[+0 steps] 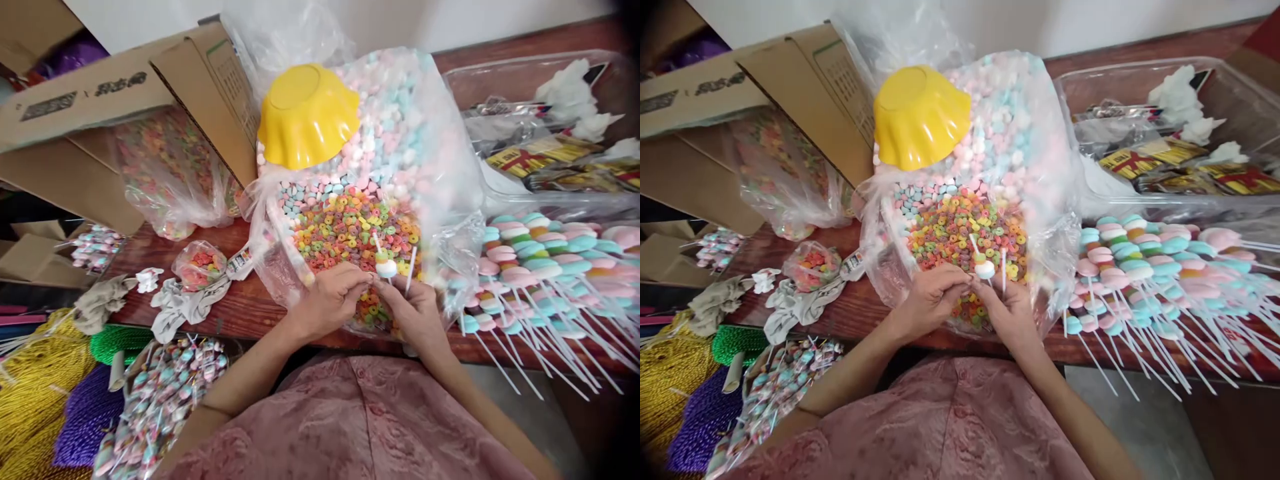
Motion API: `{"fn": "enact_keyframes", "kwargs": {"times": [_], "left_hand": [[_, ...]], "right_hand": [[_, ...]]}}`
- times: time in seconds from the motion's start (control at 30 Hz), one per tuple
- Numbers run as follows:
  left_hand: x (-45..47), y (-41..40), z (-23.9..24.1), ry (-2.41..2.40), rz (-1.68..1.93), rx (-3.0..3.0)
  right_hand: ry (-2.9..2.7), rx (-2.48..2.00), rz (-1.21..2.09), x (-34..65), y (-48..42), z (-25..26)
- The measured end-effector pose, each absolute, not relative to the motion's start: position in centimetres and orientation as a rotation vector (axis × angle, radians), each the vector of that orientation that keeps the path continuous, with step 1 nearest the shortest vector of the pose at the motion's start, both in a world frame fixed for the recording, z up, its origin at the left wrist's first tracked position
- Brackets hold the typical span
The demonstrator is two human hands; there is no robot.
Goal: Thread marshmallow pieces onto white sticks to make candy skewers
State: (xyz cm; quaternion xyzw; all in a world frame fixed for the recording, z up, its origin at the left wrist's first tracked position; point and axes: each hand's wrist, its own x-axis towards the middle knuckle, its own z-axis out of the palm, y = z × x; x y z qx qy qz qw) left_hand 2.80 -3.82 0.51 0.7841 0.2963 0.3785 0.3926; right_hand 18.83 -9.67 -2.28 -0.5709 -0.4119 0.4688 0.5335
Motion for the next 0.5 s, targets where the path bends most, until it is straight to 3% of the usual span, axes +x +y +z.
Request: {"fn": "enact_keyframes", "kwargs": {"times": [0.23, 0.5], "left_hand": [[2.9, -5.2, -1.3, 0.779, 0.968, 1.12], [3.4, -5.6, -2.3, 0.808, 0.98, 1.131]], "right_hand": [[-0.97, -1.417, 0.996, 18.9, -10.0, -2.1], [-1.312, -1.34, 0.941, 18.5, -10.3, -2.2]]}}
